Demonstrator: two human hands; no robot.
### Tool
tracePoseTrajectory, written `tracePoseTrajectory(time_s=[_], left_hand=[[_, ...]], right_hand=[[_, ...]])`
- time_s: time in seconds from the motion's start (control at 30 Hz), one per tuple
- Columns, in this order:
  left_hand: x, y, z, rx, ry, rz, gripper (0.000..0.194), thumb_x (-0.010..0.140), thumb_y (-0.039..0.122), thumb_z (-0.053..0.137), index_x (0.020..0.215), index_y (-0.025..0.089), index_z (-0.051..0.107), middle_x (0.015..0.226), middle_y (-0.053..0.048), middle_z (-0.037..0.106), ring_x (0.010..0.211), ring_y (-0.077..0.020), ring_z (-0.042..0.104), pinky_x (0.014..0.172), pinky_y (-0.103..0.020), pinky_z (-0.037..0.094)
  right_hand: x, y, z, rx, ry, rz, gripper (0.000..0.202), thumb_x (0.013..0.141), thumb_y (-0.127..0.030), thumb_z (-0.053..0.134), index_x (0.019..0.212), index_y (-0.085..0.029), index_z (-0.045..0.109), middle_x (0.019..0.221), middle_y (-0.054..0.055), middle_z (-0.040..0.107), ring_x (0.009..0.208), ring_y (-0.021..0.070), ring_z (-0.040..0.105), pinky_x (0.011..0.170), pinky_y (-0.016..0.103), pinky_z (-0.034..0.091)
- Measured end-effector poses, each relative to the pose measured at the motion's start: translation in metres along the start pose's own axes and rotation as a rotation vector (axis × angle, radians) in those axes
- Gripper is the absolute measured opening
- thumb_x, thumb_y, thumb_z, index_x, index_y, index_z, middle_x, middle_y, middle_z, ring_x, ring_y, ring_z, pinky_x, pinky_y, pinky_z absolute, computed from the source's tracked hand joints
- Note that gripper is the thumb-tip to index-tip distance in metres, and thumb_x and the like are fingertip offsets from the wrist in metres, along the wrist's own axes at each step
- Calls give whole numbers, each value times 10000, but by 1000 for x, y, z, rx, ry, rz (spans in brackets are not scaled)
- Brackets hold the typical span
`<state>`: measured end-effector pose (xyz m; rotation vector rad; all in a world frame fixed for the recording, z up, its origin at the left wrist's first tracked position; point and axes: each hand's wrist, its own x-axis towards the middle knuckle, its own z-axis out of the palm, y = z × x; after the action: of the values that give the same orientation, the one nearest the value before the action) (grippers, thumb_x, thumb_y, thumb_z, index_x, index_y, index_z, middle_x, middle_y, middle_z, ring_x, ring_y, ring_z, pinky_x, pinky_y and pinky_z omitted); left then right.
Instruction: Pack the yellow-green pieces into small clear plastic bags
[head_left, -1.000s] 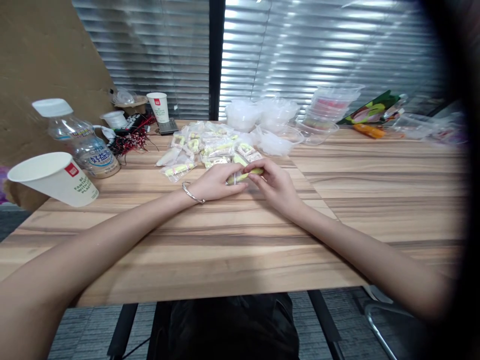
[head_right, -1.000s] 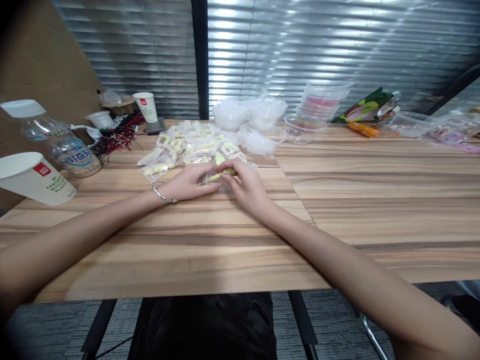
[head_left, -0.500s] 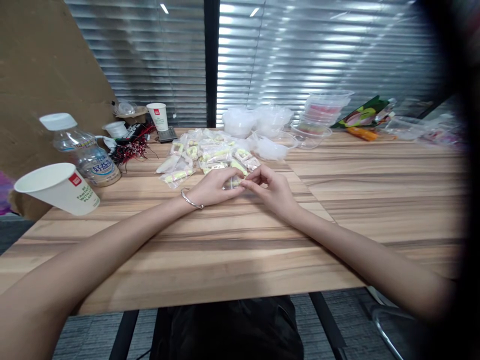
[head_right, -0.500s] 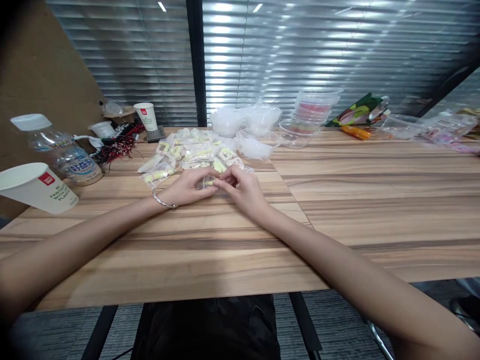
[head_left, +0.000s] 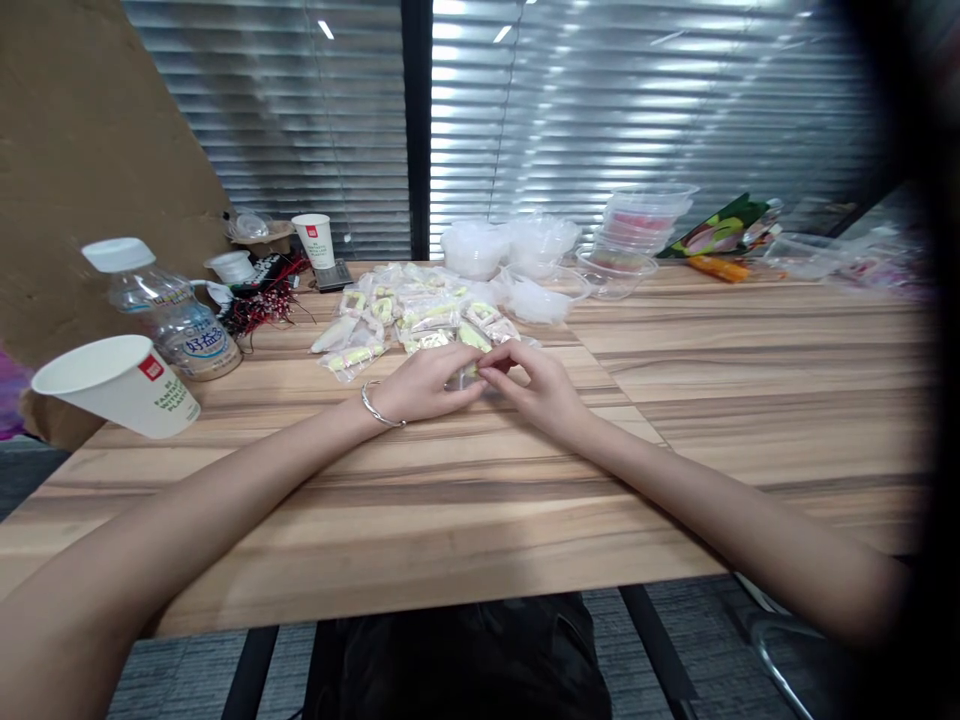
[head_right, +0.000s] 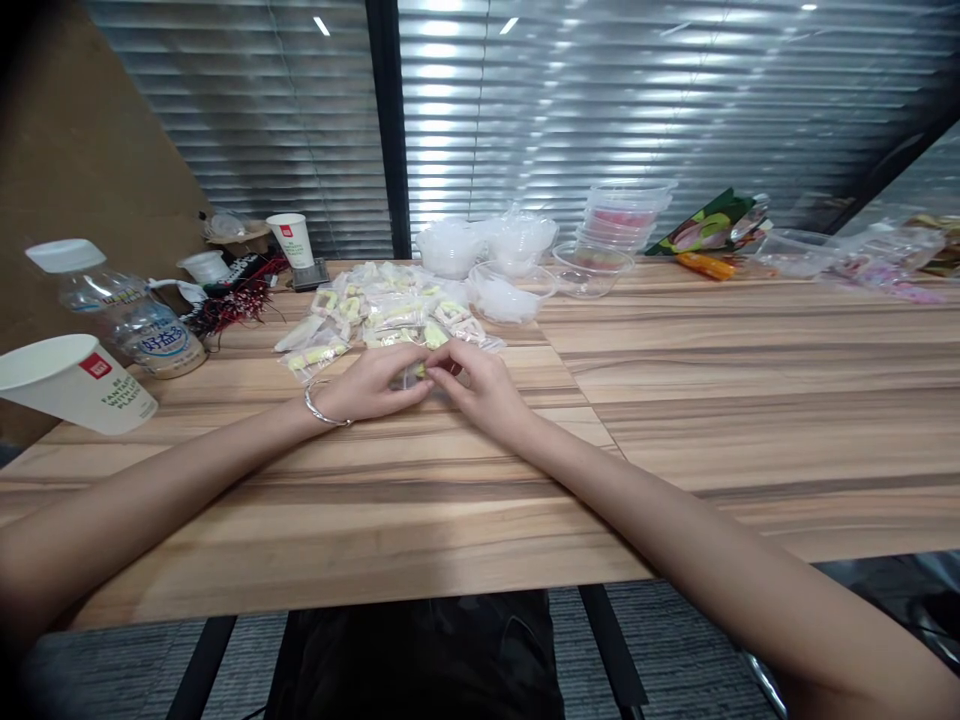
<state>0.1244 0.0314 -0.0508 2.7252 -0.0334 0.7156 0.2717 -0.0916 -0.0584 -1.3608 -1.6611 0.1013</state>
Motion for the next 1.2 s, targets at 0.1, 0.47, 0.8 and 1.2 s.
tracePoseTrajectory(time_s=[0.1,0.47,0.8,1.2], left_hand=[[-1,1,-1,17,-7,41,249,879,324,458,1011,147,573,888,-75,629,804,-172,583,718,-267,433],[-6,-2,-1,190,57,275,272,875,300,461,1083,150,551,813,-66,623,739,-156,578,661,-257,451],[-8,-4,-2,351,39,328,274,885,347,441,1045,158,558,754,-55,595,699,-157,568,622,-255,447],[-4,-6,-3,87,60,45,153,869,264,447,908,171,562,749,-21,587,689,-135,539,629,-239,400]], right_hand=[[-1,0,1,31,13,82,107,853,-294,560,833,-190,543,753,11,579,684,145,538,633,272,421],[-1,6,3,160,-110,325,253,793,-413,601,812,-198,469,549,-72,409,491,91,393,464,205,285],[-4,-4,4,65,-63,262,179,820,-349,569,787,-191,491,586,-44,481,530,105,439,491,217,320],[5,0,-1,281,46,173,178,862,-351,550,921,-183,555,846,30,592,756,145,573,666,266,468]])
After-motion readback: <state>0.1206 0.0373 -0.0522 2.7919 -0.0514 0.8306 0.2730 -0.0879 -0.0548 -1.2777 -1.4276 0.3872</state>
